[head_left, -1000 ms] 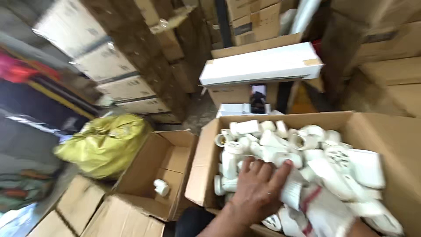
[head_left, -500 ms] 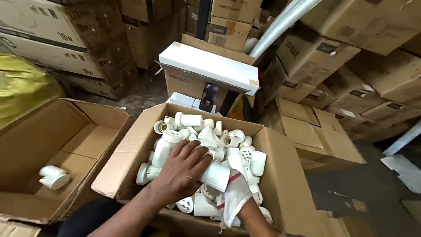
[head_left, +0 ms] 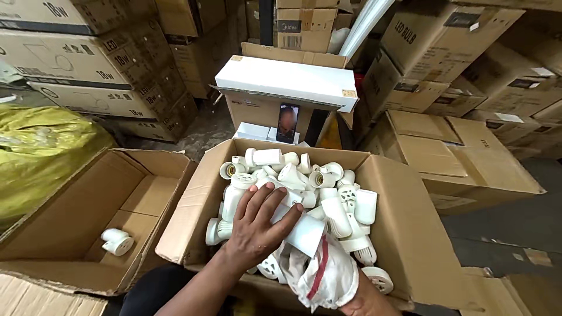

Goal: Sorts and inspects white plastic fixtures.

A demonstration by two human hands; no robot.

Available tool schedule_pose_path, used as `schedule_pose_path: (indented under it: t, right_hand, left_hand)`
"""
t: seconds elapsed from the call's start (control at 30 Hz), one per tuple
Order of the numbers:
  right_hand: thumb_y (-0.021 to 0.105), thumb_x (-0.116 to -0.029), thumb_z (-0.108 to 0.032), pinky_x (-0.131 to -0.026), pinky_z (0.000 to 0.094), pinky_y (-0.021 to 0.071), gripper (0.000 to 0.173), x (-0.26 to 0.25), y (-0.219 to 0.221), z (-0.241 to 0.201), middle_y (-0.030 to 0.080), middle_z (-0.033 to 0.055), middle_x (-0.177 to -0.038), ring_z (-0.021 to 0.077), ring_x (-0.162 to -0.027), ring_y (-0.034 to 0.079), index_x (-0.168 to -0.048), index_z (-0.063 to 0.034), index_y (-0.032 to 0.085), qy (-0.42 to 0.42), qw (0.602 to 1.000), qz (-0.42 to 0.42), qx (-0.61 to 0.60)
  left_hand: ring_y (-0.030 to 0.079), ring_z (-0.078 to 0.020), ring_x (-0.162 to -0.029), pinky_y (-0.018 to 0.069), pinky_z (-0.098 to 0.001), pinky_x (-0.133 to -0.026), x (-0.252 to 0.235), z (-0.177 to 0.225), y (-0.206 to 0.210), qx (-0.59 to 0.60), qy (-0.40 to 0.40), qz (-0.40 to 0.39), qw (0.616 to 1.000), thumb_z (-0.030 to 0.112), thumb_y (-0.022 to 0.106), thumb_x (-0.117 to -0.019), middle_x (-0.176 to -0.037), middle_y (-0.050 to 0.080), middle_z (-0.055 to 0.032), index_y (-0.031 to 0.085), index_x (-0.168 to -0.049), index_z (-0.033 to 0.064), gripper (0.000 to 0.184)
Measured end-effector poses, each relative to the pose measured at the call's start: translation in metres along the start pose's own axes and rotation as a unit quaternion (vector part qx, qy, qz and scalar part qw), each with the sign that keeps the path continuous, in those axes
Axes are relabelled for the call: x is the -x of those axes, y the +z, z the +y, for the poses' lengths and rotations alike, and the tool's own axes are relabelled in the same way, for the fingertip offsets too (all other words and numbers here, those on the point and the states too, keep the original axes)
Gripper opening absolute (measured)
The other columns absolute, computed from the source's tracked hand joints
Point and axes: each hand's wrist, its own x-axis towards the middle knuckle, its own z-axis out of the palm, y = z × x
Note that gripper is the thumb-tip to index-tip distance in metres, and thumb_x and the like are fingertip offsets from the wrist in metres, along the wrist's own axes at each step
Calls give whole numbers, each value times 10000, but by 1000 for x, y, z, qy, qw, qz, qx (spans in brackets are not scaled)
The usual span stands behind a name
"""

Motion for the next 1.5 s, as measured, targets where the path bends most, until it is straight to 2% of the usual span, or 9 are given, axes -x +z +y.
schedule_pose_path:
  t: [0.3, 0.4, 0.5, 0.67, 0.9, 1.03, 1.2, 1.33, 1.5]
  right_hand:
    - [617, -918, -8, -751, 223, 582, 125, -3, 3, -2, 712, -38, -840, 22, -785, 678, -995, -82, 682, -73, 945, 141, 286]
    - [712, -835, -98, -783, 201, 539, 160, -1, 12, -16, 703, 17, -851, 26, -804, 654, -969, -10, 707, -159, 767, 149, 604]
    - [769, -794, -212, -868, 449, 571, 302, -7, 2, -18, 755, 163, -942, 260, -927, 734, -982, 23, 740, -229, 550, 163, 786]
    - [706, -823, -300, -734, 490, 593, 364, -19, 9, -25, 740, 86, -927, 243, -868, 733, -1106, -71, 704, -227, 463, 258, 817]
    - [790, -794, -407, -1010, 266, 502, 616, 12, -23, -38, 737, 172, -1075, 107, -1109, 676, -1162, 73, 673, -378, 468, 269, 753]
    - [804, -767, -396, -1014, 292, 500, 611, 10, -28, -42, 739, 181, -1074, 137, -1109, 682, -1138, 75, 686, -370, 477, 272, 750]
    - [828, -760, -432, -1019, 321, 518, 658, 4, -32, -42, 736, 157, -1100, 130, -1114, 676, -1165, 63, 675, -354, 525, 242, 735]
    - [748, -839, -388, -919, 539, 548, 449, 0, -24, -45, 751, 175, -1019, 305, -1024, 719, -1065, -1, 736, -283, 470, 205, 811]
    - [766, -818, -430, -965, 547, 525, 511, 1, -30, -41, 745, 174, -1086, 316, -1085, 698, -1120, -20, 731, -250, 475, 168, 827]
  left_hand:
    - [409, -221, -1397, 214, -443, -1200, 1, 4, 5, -24, 32, -7, 999, 288, 600, -981, -1429, 521, -13, 536, -1371, 354, 401]
    - [410, -218, -1386, 210, -442, -1192, -3, 5, 6, -39, 28, 7, 999, 301, 621, -968, -1421, 520, -10, 533, -1369, 364, 415]
    - [449, -222, -1357, 250, -443, -1172, -4, 5, 6, -37, 17, -7, 999, 296, 616, -967, -1394, 547, -16, 539, -1365, 373, 413]
    - [542, -281, -1274, 366, -510, -1098, -5, 1, 6, 24, -13, -71, 997, 379, 693, -891, -1339, 613, -76, 582, -1373, 345, 496]
    - [618, -295, -1207, 473, -569, -1019, -4, -17, 4, 105, -184, -233, 949, 491, 797, -760, -1257, 681, -65, 657, -1324, 205, 647]
    - [663, -192, -1088, 537, -528, -955, -21, -25, -19, 239, -355, -448, 785, 564, 798, -748, -1187, 691, -16, 631, -1323, 218, 691]
    - [685, -164, -913, 579, -469, -825, -19, -46, -38, 435, -259, -591, 627, 356, 859, -779, -1002, 712, -26, 650, -1218, 159, 524]
    - [679, -109, -964, 582, -329, -854, -18, -45, -38, 631, -170, -564, 504, 204, 846, -788, -1076, 714, -27, 631, -1260, 90, 531]
    - [679, -92, -1080, 573, -316, -956, -20, -35, -31, 732, -214, -389, 517, 279, 804, -873, -1168, 716, 26, 599, -1305, 133, 499]
